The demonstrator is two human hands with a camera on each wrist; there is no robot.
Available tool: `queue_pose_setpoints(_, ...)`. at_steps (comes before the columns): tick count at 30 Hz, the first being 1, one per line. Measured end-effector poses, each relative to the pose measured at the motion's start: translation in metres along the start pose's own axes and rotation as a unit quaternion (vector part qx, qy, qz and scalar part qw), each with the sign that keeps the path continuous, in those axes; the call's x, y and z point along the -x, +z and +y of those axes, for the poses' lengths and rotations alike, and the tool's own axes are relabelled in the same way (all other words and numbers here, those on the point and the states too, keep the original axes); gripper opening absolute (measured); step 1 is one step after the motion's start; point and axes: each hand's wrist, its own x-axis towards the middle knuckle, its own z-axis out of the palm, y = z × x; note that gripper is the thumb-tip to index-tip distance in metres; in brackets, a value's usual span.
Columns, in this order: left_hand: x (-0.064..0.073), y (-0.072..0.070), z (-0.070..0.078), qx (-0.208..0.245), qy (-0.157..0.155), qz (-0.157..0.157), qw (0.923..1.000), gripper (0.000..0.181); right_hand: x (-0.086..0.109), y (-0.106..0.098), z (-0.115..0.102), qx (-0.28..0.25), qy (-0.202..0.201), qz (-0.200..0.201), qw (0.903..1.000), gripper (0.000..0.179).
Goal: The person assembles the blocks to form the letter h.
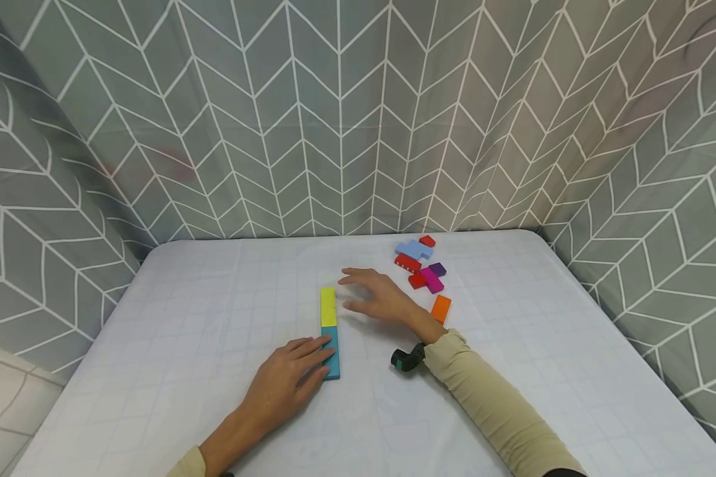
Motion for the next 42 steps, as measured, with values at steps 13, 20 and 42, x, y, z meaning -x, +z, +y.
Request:
queue_pose_setpoints(13,0.001,0.002,0.001,0.003,-0.006,0.007,1.0000,0.034,0.011,-0.045,0.038,0.000,-0.017,0.102,0.9947,0.039)
queue_pose_setpoints(20,0.001,0.001,0.002,0.007,-0.012,0.002,0.9999,0.034,0.015,-0.067,0.054,0.026,0.032,0.084,0.9956,0.041)
queue_pose_setpoints(42,0.002,-0.001,0.001,-0.001,-0.010,0.001,0.9999,0.034,0.015,-0.095,0.089,0.060,0.113,0.044,0.9908,0.053)
